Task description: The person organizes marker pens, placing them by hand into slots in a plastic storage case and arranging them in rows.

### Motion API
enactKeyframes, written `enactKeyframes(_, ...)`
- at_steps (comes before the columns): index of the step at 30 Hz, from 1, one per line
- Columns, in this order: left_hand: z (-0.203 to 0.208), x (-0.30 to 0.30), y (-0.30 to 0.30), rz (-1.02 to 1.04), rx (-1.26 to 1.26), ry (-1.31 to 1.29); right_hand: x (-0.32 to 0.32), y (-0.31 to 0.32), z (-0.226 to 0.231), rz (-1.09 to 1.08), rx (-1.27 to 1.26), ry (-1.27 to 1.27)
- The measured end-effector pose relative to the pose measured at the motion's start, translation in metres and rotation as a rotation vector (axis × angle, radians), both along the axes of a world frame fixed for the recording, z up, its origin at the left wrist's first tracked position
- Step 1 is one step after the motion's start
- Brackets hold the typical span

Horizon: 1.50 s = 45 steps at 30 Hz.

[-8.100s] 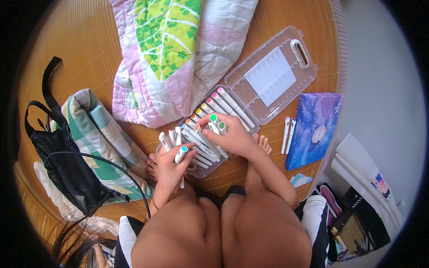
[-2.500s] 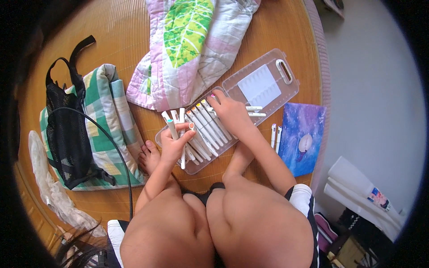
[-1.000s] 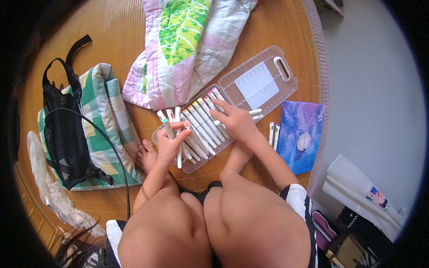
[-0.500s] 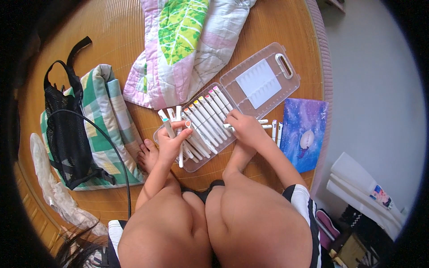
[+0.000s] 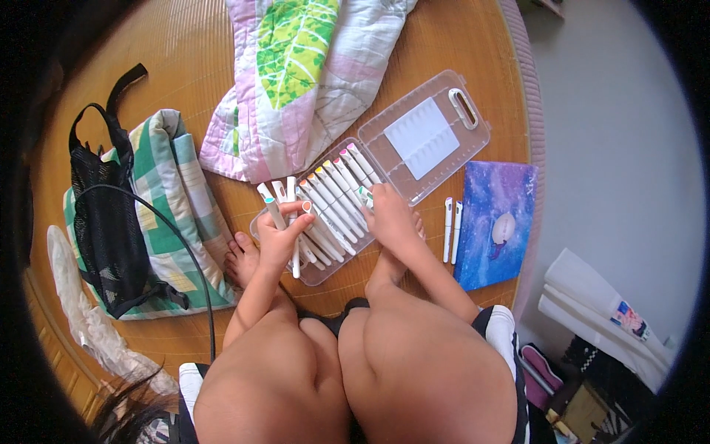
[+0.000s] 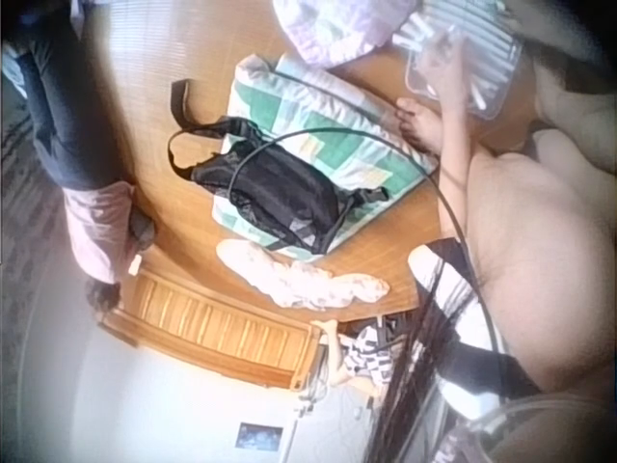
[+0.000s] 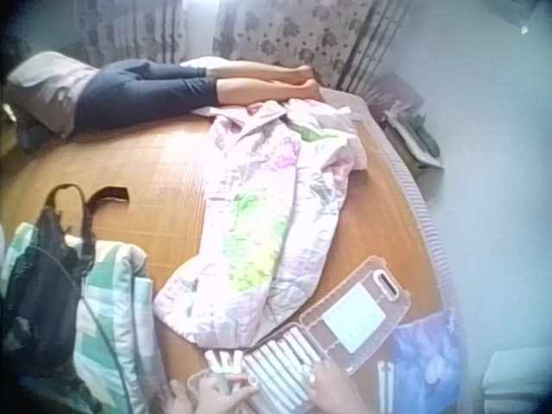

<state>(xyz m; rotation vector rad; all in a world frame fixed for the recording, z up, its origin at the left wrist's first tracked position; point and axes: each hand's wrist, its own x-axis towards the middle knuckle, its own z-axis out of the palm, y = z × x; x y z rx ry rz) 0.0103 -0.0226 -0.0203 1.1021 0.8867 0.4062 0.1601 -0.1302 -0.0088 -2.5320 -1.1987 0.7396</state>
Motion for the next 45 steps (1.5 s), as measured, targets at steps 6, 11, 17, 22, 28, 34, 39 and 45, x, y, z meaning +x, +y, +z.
enactKeyframes(6, 0.002, 0.001, 0.0, -0.002, -0.006, -0.016, -0.011, 0.006, 0.013, -0.055, 0.006, 0.015)
enactKeyframes(11, -0.002, -0.002, 0.0, 0.004, 0.007, -0.012, 0.021, 0.04, 0.039, -0.133, 0.199, 0.256)
enactKeyframes(17, 0.002, 0.003, 0.0, -0.013, 0.0, -0.028, 0.067, 0.091, 0.037, 0.182, 0.641, -0.247)
enactKeyframes(22, 0.003, 0.001, 0.001, -0.007, -0.003, -0.022, 0.044, 0.054, 0.012, 0.426, 0.301, -0.162)
enactKeyframes(28, 0.003, 0.002, 0.001, -0.016, -0.024, -0.002, 0.028, 0.042, 0.004, 0.501, 0.202, -0.35)
enactKeyframes(34, 0.009, 0.006, 0.003, -0.006, 0.017, 0.073, 0.024, 0.052, 0.008, 0.479, 0.141, -0.332)
enactKeyframes(39, 0.005, 0.01, 0.002, 0.009, -0.003, 0.04, 0.027, 0.047, 0.007, 0.515, 0.244, -0.381)
enactKeyframes(45, 0.004, 0.008, 0.0, 0.041, 0.032, 0.052, 0.024, 0.06, 0.012, 0.481, 0.038, -0.306)
